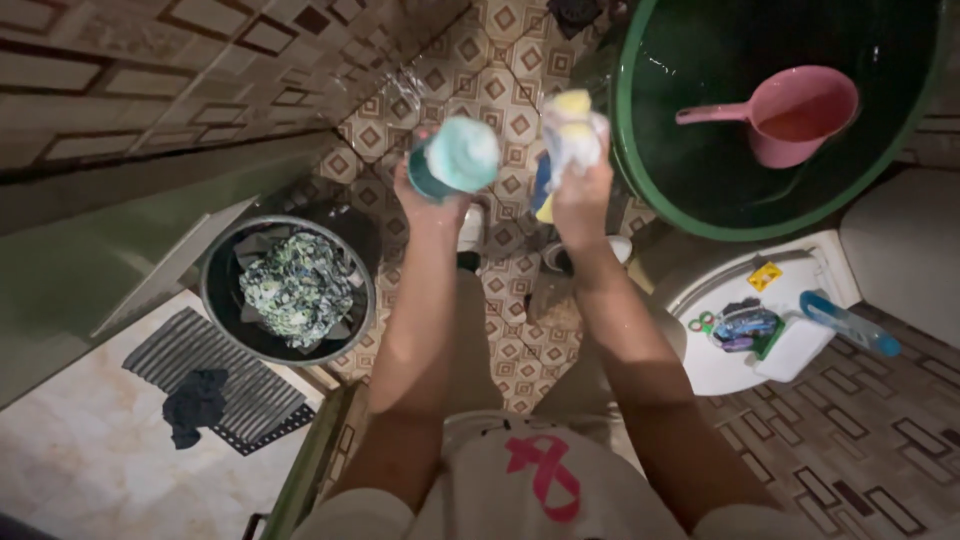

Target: Cleaning a bathroom area, including applying soap to a sponge and rinsing surfaces.

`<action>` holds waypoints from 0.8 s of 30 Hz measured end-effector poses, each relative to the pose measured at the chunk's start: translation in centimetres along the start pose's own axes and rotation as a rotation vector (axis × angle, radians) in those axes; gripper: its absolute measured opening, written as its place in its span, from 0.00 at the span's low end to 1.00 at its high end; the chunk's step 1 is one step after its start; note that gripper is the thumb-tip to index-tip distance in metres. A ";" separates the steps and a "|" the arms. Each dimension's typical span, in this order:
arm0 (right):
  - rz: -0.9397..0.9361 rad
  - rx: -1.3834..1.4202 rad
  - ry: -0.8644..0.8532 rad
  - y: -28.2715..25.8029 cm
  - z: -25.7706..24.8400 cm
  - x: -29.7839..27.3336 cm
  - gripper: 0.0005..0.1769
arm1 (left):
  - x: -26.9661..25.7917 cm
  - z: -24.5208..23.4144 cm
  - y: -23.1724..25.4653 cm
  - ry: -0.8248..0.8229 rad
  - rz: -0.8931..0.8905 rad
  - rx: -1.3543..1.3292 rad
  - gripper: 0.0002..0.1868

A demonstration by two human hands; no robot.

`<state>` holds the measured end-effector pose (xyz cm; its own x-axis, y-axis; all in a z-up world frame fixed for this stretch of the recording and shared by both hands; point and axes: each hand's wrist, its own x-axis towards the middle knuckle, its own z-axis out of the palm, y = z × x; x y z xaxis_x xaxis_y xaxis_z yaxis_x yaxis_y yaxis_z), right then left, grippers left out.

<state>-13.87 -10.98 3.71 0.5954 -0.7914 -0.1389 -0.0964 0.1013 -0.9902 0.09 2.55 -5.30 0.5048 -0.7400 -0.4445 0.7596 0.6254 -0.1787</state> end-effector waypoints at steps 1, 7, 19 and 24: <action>-0.026 -0.020 0.004 -2.2 0.2 -0.4 0.23 | -0.4 0.9 -0.4 0.011 0.020 0.016 0.23; -0.247 -0.318 -0.010 0.3 3.3 1.1 0.23 | 0.4 0.8 -1.0 0.103 0.105 -0.006 0.18; -0.324 -0.382 0.048 -1.6 5.4 0.9 0.21 | 0.3 1.5 -0.8 0.095 0.132 -0.077 0.15; -0.150 -0.219 0.073 -1.6 6.9 -0.9 0.25 | 1.6 5.1 0.3 0.163 0.236 0.066 0.17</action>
<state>-8.78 -6.28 5.27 0.5578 -0.8298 0.0185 -0.1866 -0.1472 -0.9713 3.18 0.33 -1.59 0.6023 -0.5231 -0.6030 0.6567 0.7542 0.0016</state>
